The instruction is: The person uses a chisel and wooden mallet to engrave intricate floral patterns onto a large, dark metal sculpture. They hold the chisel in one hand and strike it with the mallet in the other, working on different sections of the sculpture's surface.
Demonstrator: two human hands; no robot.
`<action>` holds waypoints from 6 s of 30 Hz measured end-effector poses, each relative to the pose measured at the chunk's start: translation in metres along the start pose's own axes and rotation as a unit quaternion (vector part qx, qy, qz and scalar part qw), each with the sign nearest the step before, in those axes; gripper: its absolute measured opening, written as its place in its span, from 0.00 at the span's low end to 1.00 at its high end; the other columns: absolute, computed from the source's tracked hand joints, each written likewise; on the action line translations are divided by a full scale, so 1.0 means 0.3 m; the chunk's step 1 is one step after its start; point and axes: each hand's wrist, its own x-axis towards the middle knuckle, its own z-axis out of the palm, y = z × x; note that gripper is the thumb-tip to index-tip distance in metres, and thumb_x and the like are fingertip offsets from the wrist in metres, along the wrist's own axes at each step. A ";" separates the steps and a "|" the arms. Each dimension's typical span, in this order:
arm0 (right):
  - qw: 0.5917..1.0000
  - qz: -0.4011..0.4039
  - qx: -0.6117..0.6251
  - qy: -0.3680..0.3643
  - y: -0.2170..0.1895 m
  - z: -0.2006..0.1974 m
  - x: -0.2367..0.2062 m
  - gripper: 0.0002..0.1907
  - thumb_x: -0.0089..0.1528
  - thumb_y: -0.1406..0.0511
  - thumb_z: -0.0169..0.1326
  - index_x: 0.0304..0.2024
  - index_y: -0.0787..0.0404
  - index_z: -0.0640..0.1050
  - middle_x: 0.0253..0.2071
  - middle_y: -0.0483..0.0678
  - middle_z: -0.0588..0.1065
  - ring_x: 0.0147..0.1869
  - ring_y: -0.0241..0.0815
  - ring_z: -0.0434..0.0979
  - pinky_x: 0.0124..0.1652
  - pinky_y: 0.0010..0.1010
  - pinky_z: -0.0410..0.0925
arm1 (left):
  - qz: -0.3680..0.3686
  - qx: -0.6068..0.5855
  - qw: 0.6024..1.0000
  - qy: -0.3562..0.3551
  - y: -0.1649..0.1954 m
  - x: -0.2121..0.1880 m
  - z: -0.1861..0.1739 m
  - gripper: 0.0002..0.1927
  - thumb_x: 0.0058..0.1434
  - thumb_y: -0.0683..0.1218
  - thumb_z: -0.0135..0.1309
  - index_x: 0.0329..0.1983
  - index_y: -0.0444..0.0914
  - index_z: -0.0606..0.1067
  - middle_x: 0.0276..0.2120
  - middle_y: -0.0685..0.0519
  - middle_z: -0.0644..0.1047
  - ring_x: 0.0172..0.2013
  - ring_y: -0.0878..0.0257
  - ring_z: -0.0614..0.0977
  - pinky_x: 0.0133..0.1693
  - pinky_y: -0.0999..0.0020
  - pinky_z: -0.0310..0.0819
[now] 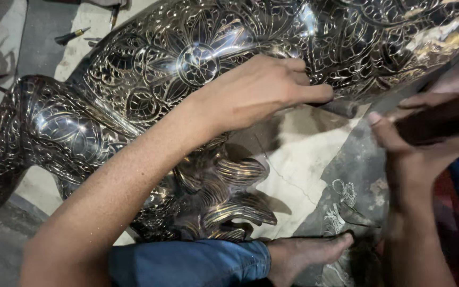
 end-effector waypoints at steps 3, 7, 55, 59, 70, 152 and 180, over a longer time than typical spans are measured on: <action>0.999 -0.032 -0.026 -0.027 -0.033 0.028 -0.004 0.18 0.61 0.72 0.68 0.48 0.70 0.74 0.40 0.47 0.71 0.39 0.38 0.71 0.40 0.25 0.66 | 0.020 0.040 0.999 0.005 -0.012 -0.008 0.002 0.15 0.63 0.38 0.50 0.54 0.38 0.74 0.37 0.48 0.80 0.43 0.55 0.81 0.43 0.58 0.80; 0.998 0.027 -0.058 0.026 -0.055 0.033 0.013 0.16 0.59 0.72 0.67 0.46 0.66 0.76 0.40 0.45 0.73 0.40 0.38 0.75 0.43 0.29 0.70 | 0.025 0.028 0.999 0.032 -0.021 -0.012 0.008 0.17 0.60 0.37 0.52 0.53 0.35 0.75 0.32 0.48 0.79 0.40 0.55 0.81 0.39 0.58 0.79; 0.959 -0.154 -0.236 -0.019 0.008 -0.020 0.018 0.12 0.61 0.77 0.67 0.43 0.75 0.77 0.39 0.59 0.78 0.41 0.49 0.80 0.46 0.35 0.72 | -0.046 0.043 0.997 0.040 -0.006 -0.014 0.051 0.24 0.64 0.43 0.58 0.63 0.39 0.71 0.36 0.47 0.77 0.40 0.55 0.82 0.39 0.59 0.80; 0.988 -0.101 -0.107 -0.049 -0.003 -0.012 0.013 0.09 0.68 0.76 0.65 0.43 0.72 0.76 0.40 0.51 0.79 0.43 0.43 0.80 0.58 0.32 0.73 | -0.038 0.064 0.997 0.026 -0.007 -0.017 0.046 0.26 0.60 0.39 0.57 0.63 0.40 0.71 0.35 0.47 0.78 0.40 0.55 0.82 0.40 0.59 0.80; 0.993 -0.015 -0.116 0.000 -0.067 0.040 -0.010 0.15 0.65 0.73 0.67 0.51 0.70 0.78 0.40 0.50 0.78 0.42 0.38 0.80 0.47 0.24 0.72 | -0.003 0.058 0.998 0.036 -0.009 -0.027 0.024 0.25 0.61 0.37 0.55 0.63 0.39 0.71 0.39 0.51 0.81 0.44 0.55 0.81 0.43 0.59 0.80; 0.989 -0.051 -0.138 0.014 -0.080 0.110 -0.042 0.12 0.65 0.76 0.66 0.47 0.68 0.76 0.45 0.53 0.80 0.47 0.43 0.84 0.51 0.32 0.75 | -0.020 0.042 0.999 0.012 0.007 -0.036 -0.017 0.25 0.58 0.41 0.59 0.61 0.38 0.72 0.38 0.49 0.81 0.44 0.53 0.81 0.42 0.56 0.79; 0.996 0.081 -0.019 0.026 -0.120 0.115 -0.023 0.16 0.58 0.72 0.65 0.47 0.65 0.76 0.41 0.49 0.75 0.43 0.33 0.75 0.47 0.27 0.69 | -0.062 0.056 0.996 -0.024 -0.014 -0.040 -0.010 0.20 0.67 0.40 0.54 0.63 0.41 0.75 0.35 0.47 0.79 0.35 0.58 0.81 0.36 0.58 0.77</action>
